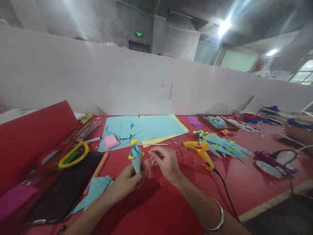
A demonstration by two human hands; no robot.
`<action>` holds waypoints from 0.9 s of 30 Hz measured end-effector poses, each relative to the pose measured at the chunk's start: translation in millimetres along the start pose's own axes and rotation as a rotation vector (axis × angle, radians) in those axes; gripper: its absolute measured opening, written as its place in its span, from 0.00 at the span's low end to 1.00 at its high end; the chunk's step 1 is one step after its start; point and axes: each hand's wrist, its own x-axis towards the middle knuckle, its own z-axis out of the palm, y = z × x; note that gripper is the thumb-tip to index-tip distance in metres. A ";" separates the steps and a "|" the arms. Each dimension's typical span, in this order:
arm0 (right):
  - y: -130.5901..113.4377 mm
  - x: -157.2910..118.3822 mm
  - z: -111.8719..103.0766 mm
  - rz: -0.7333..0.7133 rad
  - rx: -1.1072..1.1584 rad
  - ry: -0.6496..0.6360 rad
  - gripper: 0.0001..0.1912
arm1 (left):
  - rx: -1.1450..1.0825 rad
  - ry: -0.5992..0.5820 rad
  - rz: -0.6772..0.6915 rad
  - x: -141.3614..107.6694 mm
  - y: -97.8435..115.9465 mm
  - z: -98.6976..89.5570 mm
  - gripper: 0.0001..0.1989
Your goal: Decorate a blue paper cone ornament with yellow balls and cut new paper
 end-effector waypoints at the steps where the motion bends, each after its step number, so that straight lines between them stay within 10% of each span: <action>1: -0.4 0.2 0.2 -0.009 -0.017 0.018 0.06 | -0.005 -0.002 0.003 0.0 0.0 0.0 0.04; 27: -3.8 -0.1 -4.3 -0.229 -0.219 0.073 0.08 | 0.102 0.015 0.018 -4.7 6.6 3.2 0.10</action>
